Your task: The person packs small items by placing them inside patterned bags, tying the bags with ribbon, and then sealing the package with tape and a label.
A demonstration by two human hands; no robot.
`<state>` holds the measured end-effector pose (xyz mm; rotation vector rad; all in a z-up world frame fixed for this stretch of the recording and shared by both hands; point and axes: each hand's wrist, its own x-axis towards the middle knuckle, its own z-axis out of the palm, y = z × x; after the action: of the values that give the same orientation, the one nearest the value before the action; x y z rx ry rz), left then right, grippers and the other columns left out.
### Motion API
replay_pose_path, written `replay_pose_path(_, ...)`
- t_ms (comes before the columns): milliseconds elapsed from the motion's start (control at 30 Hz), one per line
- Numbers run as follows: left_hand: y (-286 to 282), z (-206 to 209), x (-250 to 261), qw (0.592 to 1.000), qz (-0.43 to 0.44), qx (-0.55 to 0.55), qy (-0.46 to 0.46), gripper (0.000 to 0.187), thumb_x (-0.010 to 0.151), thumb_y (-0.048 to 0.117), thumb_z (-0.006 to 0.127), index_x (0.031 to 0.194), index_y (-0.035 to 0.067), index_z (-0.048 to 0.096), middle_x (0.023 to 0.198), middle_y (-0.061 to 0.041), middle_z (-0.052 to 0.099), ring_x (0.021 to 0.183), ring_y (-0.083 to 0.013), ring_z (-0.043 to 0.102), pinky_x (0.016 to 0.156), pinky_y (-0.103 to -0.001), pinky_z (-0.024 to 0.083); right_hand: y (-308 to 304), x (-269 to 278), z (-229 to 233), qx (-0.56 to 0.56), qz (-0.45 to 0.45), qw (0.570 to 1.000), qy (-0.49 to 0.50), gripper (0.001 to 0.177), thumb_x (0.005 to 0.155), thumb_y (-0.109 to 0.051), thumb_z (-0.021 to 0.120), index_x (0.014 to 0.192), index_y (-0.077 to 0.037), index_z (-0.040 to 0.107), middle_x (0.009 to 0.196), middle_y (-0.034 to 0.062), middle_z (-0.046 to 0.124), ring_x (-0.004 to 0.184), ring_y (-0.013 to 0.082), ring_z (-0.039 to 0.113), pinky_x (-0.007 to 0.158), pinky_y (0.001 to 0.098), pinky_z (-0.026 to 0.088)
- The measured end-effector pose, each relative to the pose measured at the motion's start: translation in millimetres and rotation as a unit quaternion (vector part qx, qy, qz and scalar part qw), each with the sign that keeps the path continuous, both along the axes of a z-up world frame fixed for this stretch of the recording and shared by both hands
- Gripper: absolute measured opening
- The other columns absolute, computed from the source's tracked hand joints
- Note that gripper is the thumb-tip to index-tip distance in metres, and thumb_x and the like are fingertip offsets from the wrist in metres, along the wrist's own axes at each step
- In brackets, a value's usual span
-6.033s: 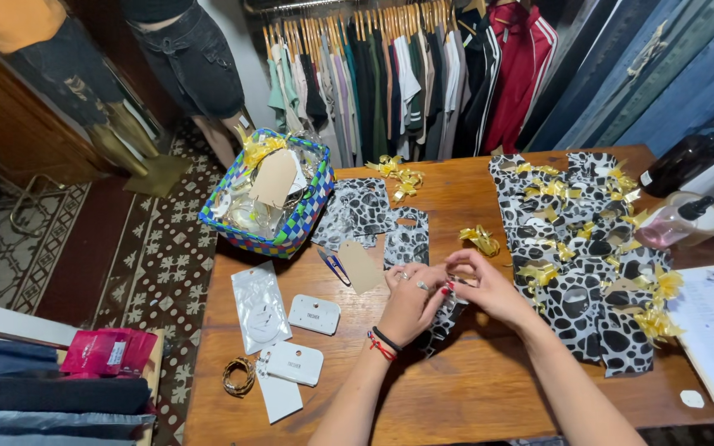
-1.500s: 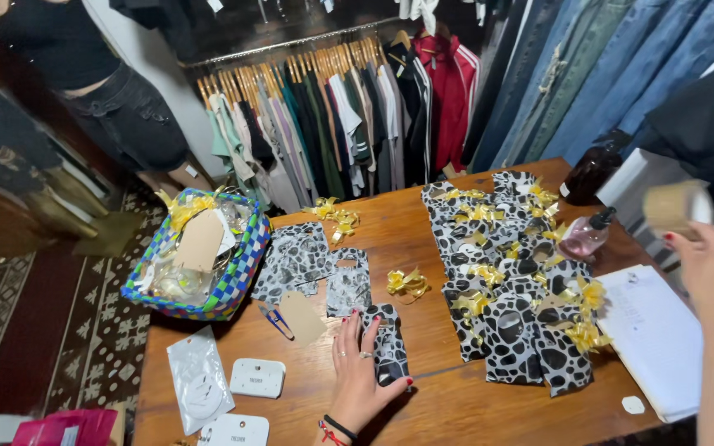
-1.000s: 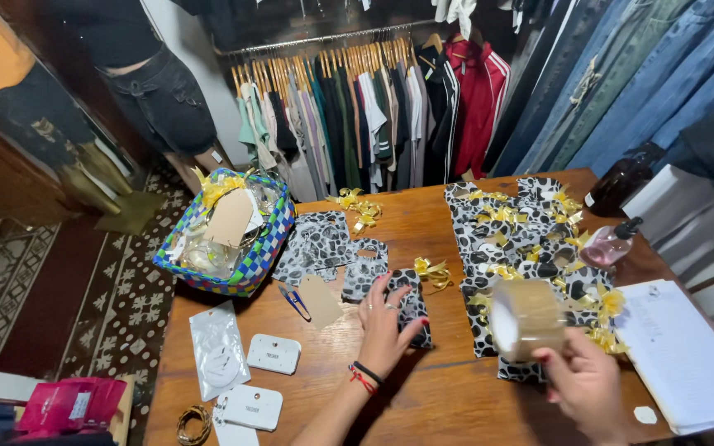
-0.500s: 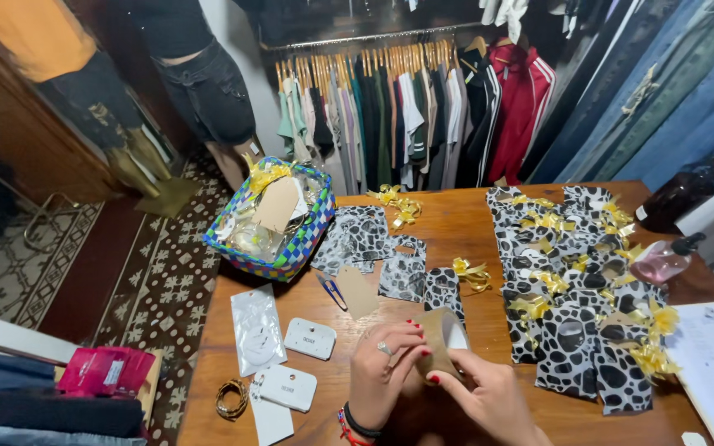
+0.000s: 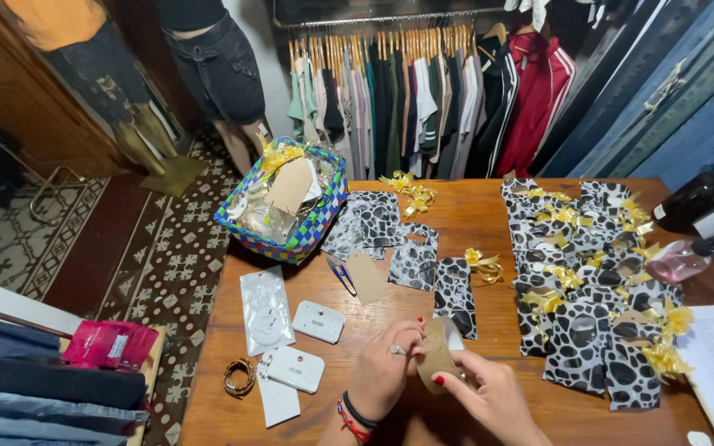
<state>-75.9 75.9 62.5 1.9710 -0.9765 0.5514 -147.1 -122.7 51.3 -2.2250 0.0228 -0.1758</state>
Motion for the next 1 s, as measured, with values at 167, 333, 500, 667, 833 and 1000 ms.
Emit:
replay_pose_path(167,2,-18,14,0.965,0.027,-0.103,0.239,0.026,0.108,0.025,0.04,0.096,0.011,0.059,0.092,-0.003,0.065,0.086,-0.0214,0.069,0.079,-0.033,0.051,1,-8,-28,0.085,0.067,0.994,0.001,0.025,0.083,-0.035,0.081,0.101,-0.017,0.082,0.069,-0.0081,0.069,0.051,0.0054,0.044,0.048,0.0222,0.035)
replay_pose_path(333,6,-37,34,0.893,-0.031,-0.198,0.404,0.006,0.105,0.014,0.044,0.104,0.009,0.048,0.081,-0.005,0.074,0.089,-0.0195,0.079,0.087,-0.029,0.057,6,-10,-39,0.217,0.057,0.974,0.015,0.027,0.082,-0.022,0.081,0.104,-0.005,0.083,0.074,-0.0001,0.078,0.06,0.0064,0.061,0.056,0.0229,0.049)
replay_pose_path(500,16,-35,29,0.733,-0.172,-0.326,0.571,0.036,0.105,0.028,0.049,0.135,0.013,0.039,0.105,-0.022,0.078,0.103,-0.0298,0.076,0.08,-0.041,0.065,6,-11,-57,0.295,0.045,0.954,0.036,0.029,0.082,-0.015,0.081,0.106,0.001,0.081,0.091,0.0073,0.087,0.081,0.0109,0.077,0.073,0.0251,0.062)
replay_pose_path(667,19,-4,7,0.848,-0.182,-0.189,0.461,0.063,0.098,0.049,0.056,0.147,0.015,0.034,0.118,-0.007,0.075,0.129,-0.0223,0.063,0.113,-0.038,0.045,9,-13,-59,0.284,0.047,0.957,0.041,0.025,0.083,-0.015,0.08,0.104,-0.001,0.081,0.09,0.005,0.086,0.081,0.009,0.076,0.074,0.024,0.06)
replay_pose_path(833,1,-10,-2,0.868,-0.04,-0.226,0.44,0.043,0.087,0.013,0.076,0.125,0.016,0.057,0.102,-0.009,0.078,0.107,-0.0157,0.073,0.099,-0.031,0.057,15,-15,-53,0.272,0.061,0.96,0.033,0.027,0.083,-0.016,0.08,0.106,-0.002,0.08,0.089,0.0047,0.086,0.077,0.0083,0.075,0.071,0.0236,0.061)
replay_pose_path(1000,-6,-19,2,0.838,0.004,-0.298,0.458,0.033,0.085,0.004,0.077,0.111,0.013,0.059,0.084,-0.008,0.079,0.094,-0.019,0.081,0.092,-0.028,0.059,16,-18,-62,0.24,0.06,0.968,0.05,0.013,0.086,-0.017,0.079,0.093,-0.007,0.077,0.072,-0.0003,0.078,0.055,0.0045,0.055,0.049,0.0217,0.044)
